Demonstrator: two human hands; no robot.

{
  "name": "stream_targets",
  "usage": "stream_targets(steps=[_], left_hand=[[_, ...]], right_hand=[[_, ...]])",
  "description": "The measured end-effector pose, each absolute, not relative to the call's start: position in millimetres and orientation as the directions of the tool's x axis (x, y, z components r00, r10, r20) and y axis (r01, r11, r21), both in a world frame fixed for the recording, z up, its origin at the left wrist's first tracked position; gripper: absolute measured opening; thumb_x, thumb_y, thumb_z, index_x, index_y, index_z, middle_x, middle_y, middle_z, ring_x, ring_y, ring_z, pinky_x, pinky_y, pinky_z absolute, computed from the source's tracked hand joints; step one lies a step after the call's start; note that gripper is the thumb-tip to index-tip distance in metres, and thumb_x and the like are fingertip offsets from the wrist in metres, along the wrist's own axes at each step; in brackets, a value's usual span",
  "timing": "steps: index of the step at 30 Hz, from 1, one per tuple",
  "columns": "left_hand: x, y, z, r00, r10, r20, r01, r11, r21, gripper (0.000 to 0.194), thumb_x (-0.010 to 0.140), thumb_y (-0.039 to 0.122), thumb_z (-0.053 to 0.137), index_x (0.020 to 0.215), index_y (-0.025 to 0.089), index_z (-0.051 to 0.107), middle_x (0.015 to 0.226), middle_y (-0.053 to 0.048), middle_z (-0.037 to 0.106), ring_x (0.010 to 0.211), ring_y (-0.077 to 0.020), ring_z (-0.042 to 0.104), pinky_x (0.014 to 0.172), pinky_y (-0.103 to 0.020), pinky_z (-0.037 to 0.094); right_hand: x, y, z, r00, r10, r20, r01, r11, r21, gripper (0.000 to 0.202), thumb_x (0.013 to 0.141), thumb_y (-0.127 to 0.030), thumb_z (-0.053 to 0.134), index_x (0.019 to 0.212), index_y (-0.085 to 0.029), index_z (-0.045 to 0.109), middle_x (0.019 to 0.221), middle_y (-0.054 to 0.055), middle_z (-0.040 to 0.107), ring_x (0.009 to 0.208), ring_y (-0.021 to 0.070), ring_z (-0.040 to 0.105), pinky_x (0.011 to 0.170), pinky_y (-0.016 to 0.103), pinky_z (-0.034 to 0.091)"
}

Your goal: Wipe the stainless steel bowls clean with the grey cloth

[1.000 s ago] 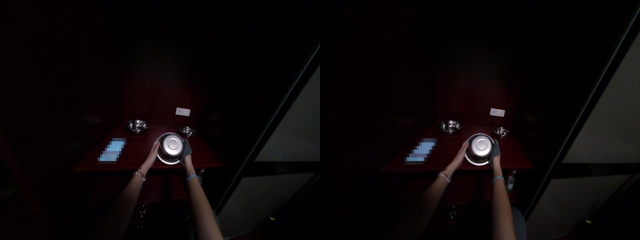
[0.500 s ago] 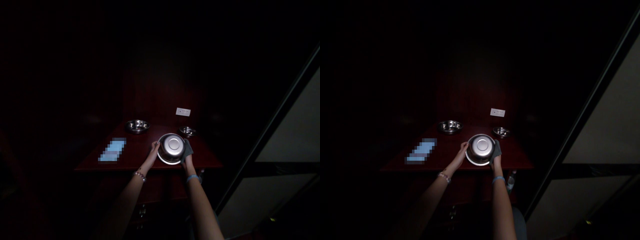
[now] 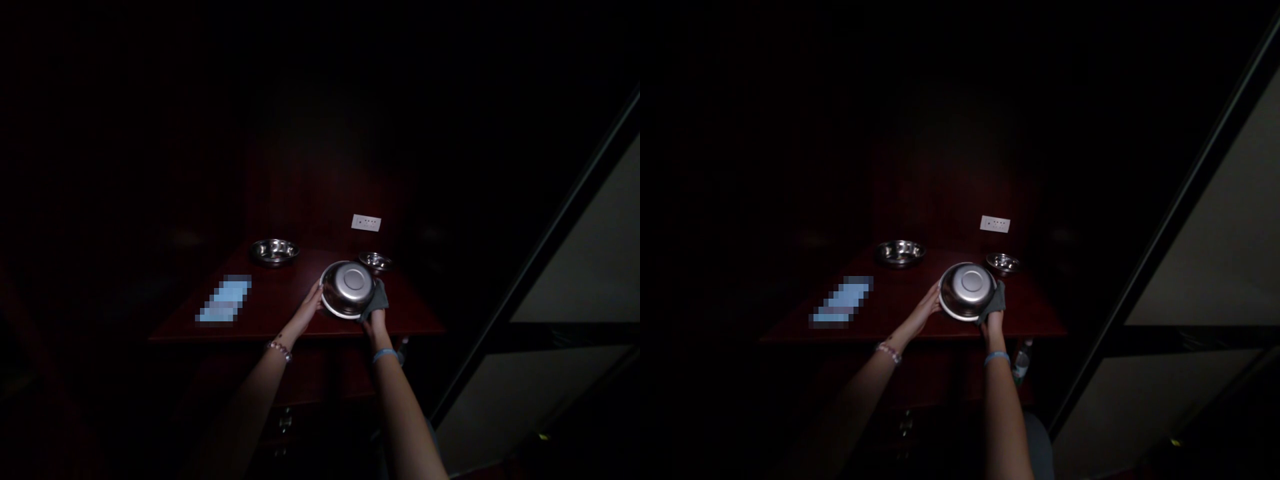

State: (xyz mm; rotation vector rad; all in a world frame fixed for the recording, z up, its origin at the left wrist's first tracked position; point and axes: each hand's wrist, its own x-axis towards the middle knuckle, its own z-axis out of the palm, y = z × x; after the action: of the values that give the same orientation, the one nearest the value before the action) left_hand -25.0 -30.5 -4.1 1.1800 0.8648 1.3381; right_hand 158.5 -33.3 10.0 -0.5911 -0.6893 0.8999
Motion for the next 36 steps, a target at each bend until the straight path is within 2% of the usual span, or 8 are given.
stream_targets(steps=[7,13,16,19,22,29,34,36], left_hand=[[-26,-33,-3,0.11,0.977,0.181,-0.29,-0.143,0.946,0.078,0.092,0.062,0.059,0.159,0.027,0.04,0.132,-0.012,0.072,0.106,-0.0262,0.072,0.1,-0.044,0.054],[-26,-37,-2,0.044,0.978,0.203,-0.284,-0.183,0.941,0.075,0.092,0.061,0.059,0.157,0.024,0.046,0.128,-0.012,0.074,0.101,-0.0253,0.072,0.094,-0.042,0.057],[-27,-38,-2,0.017,0.969,0.245,-0.289,-0.23,0.929,0.074,0.092,0.059,0.062,0.153,0.021,0.051,0.138,-0.014,0.069,0.12,-0.0306,0.067,0.104,-0.046,0.053],[-28,-37,-3,-0.008,0.952,0.305,-0.287,-0.295,0.912,0.07,0.091,0.058,0.063,0.148,0.017,0.056,0.151,-0.016,0.059,0.14,-0.033,0.053,0.118,-0.048,0.042],[-27,-34,-3,-0.013,0.939,0.343,-0.315,-0.329,0.89,0.067,0.091,0.057,0.063,0.144,0.017,0.06,0.155,-0.016,0.054,0.147,-0.032,0.047,0.123,-0.048,0.035],[-27,-34,-4,-0.028,0.963,0.267,-0.364,-0.259,0.895,0.059,0.086,0.057,0.068,0.131,0.018,0.068,0.146,-0.015,0.063,0.141,-0.0331,0.053,0.119,-0.048,0.039],[-26,-32,-7,-0.002,0.979,0.203,-0.35,-0.191,0.917,0.055,0.082,0.06,0.07,0.119,0.019,0.07,0.125,-0.013,0.074,0.123,-0.0297,0.065,0.107,-0.045,0.05],[-26,-31,-8,0.002,0.98,0.197,-0.34,-0.185,0.922,0.054,0.083,0.06,0.07,0.119,0.02,0.07,0.124,-0.012,0.074,0.12,-0.0285,0.067,0.105,-0.044,0.051]], right_hand=[[155,-39,16,0.404,0.869,0.286,-0.494,0.47,-0.731,0.034,0.088,-0.05,0.061,0.11,-0.026,0.069,0.109,0.0,0.079,0.102,0.019,0.072,0.1,0.036,0.056],[155,-36,14,0.406,0.866,0.291,-0.493,0.475,-0.729,0.035,0.087,-0.048,0.063,0.112,-0.024,0.071,0.11,0.0,0.079,0.105,0.0172,0.071,0.104,0.034,0.053],[156,-34,12,0.402,0.869,0.288,-0.5,0.472,-0.726,0.038,0.086,-0.049,0.064,0.113,-0.022,0.071,0.111,0.002,0.079,0.107,0.0175,0.071,0.105,0.035,0.051],[157,-33,8,0.405,0.866,0.293,-0.5,0.478,-0.722,0.04,0.085,-0.049,0.066,0.114,-0.022,0.071,0.111,0.001,0.079,0.107,0.0166,0.07,0.107,0.035,0.05],[159,-31,5,0.385,0.875,0.294,-0.496,0.465,-0.733,0.041,0.084,-0.05,0.065,0.113,-0.021,0.071,0.11,0.002,0.079,0.108,0.0163,0.07,0.107,0.035,0.05],[160,-26,2,0.404,0.864,0.3,-0.495,0.482,-0.723,0.04,0.085,-0.047,0.064,0.116,-0.022,0.07,0.11,0.0,0.078,0.107,0.015,0.07,0.107,0.032,0.049],[161,-26,1,0.39,0.864,0.32,-0.523,0.493,-0.695,0.032,0.087,-0.045,0.063,0.11,-0.024,0.07,0.103,-0.002,0.079,0.101,0.0152,0.071,0.103,0.032,0.052],[162,-27,1,0.393,0.863,0.318,-0.526,0.495,-0.692,0.03,0.088,-0.044,0.062,0.109,-0.025,0.07,0.103,-0.002,0.079,0.101,0.0153,0.071,0.103,0.032,0.052]])
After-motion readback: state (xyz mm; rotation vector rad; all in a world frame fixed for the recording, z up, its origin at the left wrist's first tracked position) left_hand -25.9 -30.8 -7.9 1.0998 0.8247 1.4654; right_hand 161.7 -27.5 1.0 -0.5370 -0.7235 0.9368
